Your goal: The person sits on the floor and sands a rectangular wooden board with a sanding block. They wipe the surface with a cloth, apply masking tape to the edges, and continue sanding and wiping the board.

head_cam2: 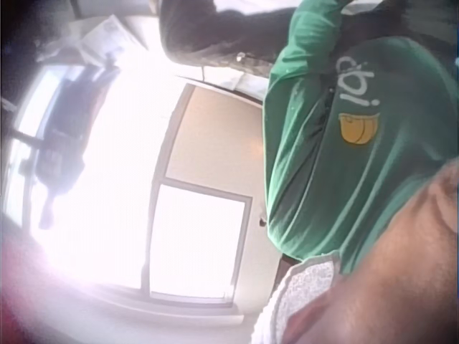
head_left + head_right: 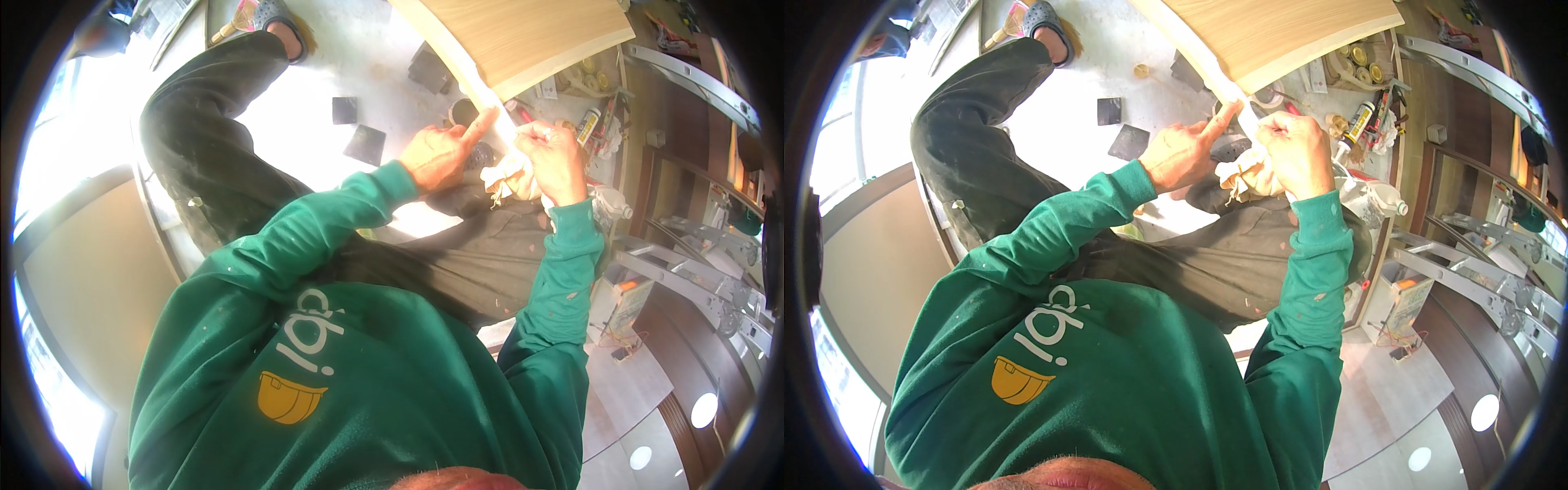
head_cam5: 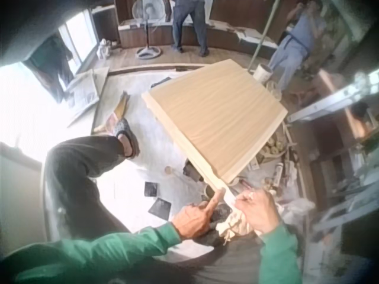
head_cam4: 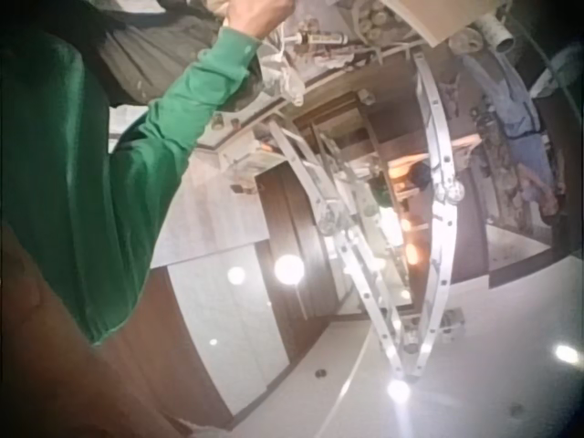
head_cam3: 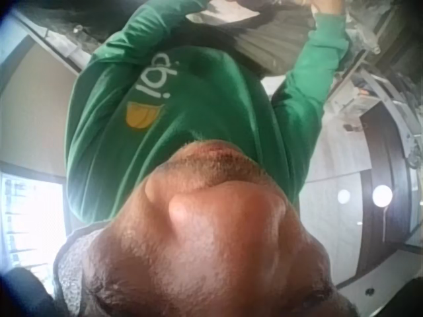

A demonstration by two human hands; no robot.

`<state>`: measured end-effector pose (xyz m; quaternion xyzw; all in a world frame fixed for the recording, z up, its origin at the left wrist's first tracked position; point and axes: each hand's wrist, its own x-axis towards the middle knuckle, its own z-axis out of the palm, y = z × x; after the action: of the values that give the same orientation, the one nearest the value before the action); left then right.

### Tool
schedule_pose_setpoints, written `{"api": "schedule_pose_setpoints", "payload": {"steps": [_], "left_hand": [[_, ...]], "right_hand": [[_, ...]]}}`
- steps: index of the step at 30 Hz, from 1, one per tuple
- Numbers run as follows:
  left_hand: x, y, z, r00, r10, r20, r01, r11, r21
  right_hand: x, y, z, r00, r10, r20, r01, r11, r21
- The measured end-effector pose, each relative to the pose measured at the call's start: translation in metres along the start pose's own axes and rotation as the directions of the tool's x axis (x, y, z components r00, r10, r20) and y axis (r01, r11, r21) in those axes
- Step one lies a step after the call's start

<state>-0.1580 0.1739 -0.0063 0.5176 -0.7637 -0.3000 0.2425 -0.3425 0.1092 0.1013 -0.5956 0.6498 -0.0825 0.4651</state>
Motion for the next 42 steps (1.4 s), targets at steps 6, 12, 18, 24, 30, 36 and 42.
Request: {"api": "schedule_pose_setpoints", "payload": {"steps": [6, 12, 18, 24, 30, 36, 42], "left_hand": [[0.0, -0.002, 0.003, 1.0, 0.016, -0.026, -0.017, 0.999, -0.027], [0.0, -0.004, 0.005, 0.997, 0.035, -0.063, -0.036, 0.999, -0.019], [0.0, -0.003, 0.003, 0.997, 0.033, -0.063, -0.034, 0.999, -0.01], [0.001, -0.003, 0.003, 0.995, 0.045, -0.095, -0.046, 0.999, -0.014], [0.003, -0.005, 0.006, 0.993, 0.052, -0.109, -0.043, 0.995, 0.088], [0.008, -0.007, -0.008, 0.994, 0.061, -0.095, -0.043, 0.982, 0.184], [0.014, -0.038, -0.024, 0.978, 0.102, -0.184, -0.061, 0.975, 0.215]], "right_hand": [[0.001, 0.004, 0.002, 0.998, -0.047, -0.032, 0.047, 0.999, 0.003], [0.0, 0.001, 0.003, 0.999, -0.041, -0.031, 0.043, 0.998, 0.036], [0.002, 0.005, 0.004, 0.999, -0.041, -0.036, 0.044, 0.997, 0.07], [0.001, 0.003, 0.004, 1.0, -0.019, -0.022, 0.021, 0.998, 0.06], [0.003, 0.006, 0.004, 0.997, -0.064, -0.04, 0.064, 0.998, 0.008], [-0.001, -0.005, 0.005, 0.995, -0.071, -0.073, 0.067, 0.996, -0.055], [0.001, -0.003, 0.006, 0.994, -0.077, -0.073, 0.075, 0.997, -0.034]]}}
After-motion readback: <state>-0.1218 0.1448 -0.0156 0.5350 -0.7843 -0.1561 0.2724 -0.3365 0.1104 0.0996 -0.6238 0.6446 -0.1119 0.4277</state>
